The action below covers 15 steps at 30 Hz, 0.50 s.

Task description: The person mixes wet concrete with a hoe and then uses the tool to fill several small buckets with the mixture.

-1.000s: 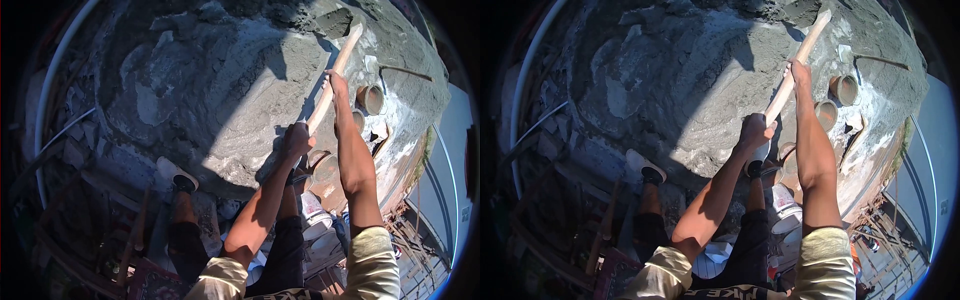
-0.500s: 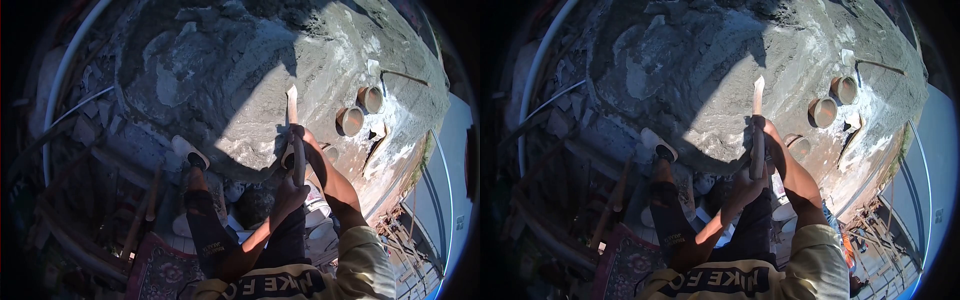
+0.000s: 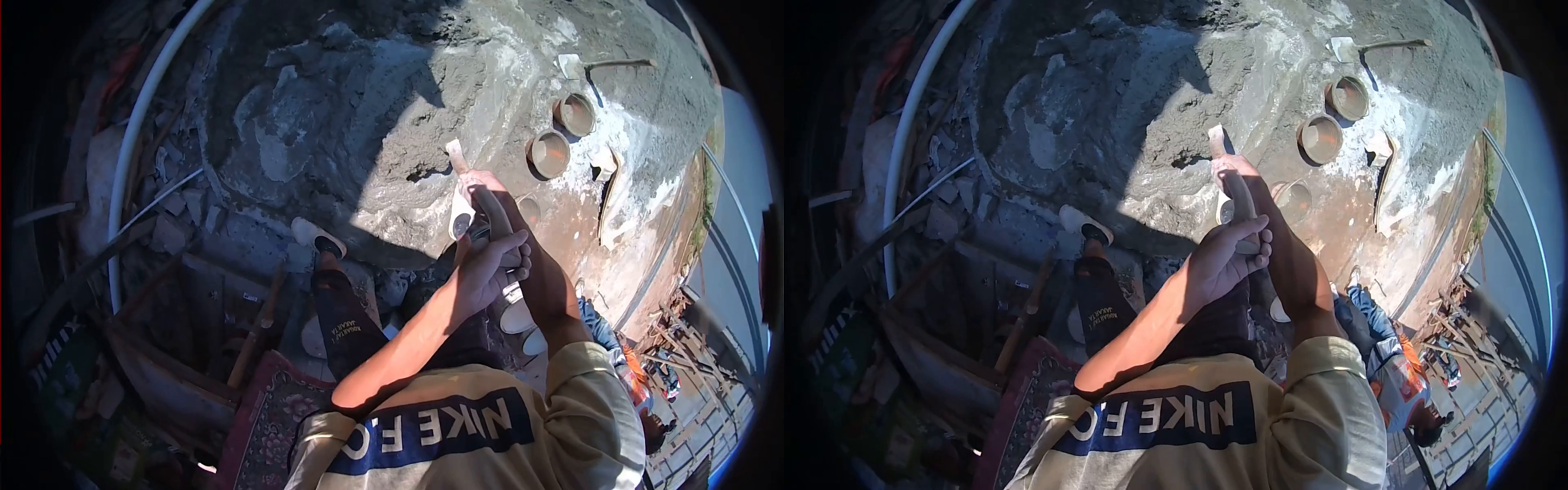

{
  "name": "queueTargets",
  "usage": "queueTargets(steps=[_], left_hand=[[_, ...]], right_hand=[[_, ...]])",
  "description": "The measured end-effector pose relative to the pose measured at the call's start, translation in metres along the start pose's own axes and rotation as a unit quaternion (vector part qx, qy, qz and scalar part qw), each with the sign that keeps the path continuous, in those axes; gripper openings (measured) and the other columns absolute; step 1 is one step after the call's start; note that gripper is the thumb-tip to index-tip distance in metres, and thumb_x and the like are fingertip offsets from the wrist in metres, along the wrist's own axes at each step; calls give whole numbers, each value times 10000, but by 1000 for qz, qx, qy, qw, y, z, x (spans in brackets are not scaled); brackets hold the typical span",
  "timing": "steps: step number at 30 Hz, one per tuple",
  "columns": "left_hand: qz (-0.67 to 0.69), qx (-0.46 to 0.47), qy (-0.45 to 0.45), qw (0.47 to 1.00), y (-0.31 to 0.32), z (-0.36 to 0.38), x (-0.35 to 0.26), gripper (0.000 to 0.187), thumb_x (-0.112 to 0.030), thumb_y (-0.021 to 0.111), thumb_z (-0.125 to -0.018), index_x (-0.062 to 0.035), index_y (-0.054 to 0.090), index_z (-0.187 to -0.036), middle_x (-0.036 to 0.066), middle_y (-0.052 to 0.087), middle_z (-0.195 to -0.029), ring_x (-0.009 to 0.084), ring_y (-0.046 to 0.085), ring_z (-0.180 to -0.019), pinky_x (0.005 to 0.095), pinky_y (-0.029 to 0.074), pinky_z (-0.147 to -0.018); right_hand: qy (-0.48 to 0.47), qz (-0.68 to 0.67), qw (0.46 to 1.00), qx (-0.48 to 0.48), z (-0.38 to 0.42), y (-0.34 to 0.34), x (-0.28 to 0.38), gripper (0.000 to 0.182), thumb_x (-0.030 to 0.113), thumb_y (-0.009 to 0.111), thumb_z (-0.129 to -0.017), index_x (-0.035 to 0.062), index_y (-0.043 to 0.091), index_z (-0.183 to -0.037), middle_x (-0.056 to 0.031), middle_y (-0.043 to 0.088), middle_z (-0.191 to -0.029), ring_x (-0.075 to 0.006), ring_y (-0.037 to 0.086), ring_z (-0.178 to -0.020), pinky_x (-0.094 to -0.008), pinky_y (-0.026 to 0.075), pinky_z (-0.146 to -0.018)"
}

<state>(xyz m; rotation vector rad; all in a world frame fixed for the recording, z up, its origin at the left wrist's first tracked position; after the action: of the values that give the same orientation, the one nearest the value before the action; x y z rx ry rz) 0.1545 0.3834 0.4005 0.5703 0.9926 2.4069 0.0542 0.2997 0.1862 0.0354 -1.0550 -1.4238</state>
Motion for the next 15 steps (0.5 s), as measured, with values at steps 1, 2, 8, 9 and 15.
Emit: queueTargets(steps=[1, 2, 8, 9, 15], left_hand=[[-7, -3, -15, 1000, 13, -1, 7, 129, -156, 610, -879, -44, 546, -870, 34, 579, -770, 118, 560, -673, 227, 475, -606], [-27, -4, -40, 999, 23, 3, 16, 131, -151, 608, -880, -37, 544, -864, 36, 576, -772, 116, 558, -678, 229, 478, -611], [-154, -8, -152, 976, 77, 19, 80, 161, -147, 620, -871, -41, 507, -916, 38, 555, -785, 143, 563, -685, 254, 469, -602], [-162, -10, -158, 974, 83, 24, 92, 161, -147, 620, -871, -41, 507, -916, 38, 555, -785, 143, 563, -685, 254, 469, -602], [-250, 13, -277, 928, 96, 30, 148, 230, -179, 624, -867, -49, 463, -968, 34, 538, -769, 145, 572, -664, 272, 469, -557]], right_hand=[[-57, 15, 983, 173, 15, -19, 9, 134, 89, 486, -889, 47, 510, -764, -17, 510, -659, -102, 507, -545, -210, 426, -503], [-39, -85, 994, -64, 55, 25, 36, 128, 79, 494, -880, 39, 506, -759, -21, 504, -646, -104, 505, -543, -209, 424, -500], [103, -556, 823, -56, 130, -20, 19, 104, 56, 522, -855, 33, 488, -759, -27, 492, -660, -102, 494, -556, -206, 446, -522], [70, -589, 801, -82, 150, -20, 19, 100, 60, 519, -860, 28, 485, -772, -29, 494, -664, -100, 495, -555, -204, 453, -527], [5, -633, 772, -62, 252, -42, 31, 99, 69, 493, -867, 14, 477, -786, -21, 503, -678, -71, 499, -565, -192, 456, -535]])
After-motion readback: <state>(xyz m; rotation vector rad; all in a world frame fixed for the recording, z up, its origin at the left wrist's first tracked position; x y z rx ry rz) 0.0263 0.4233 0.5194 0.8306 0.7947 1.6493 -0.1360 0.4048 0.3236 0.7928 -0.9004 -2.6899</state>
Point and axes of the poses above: each hand's wrist, its own z-axis away from the middle knuckle, its own y-axis out of the palm, x = y × z, the point moved 2 cm from there along -z, towards the middle knuckle
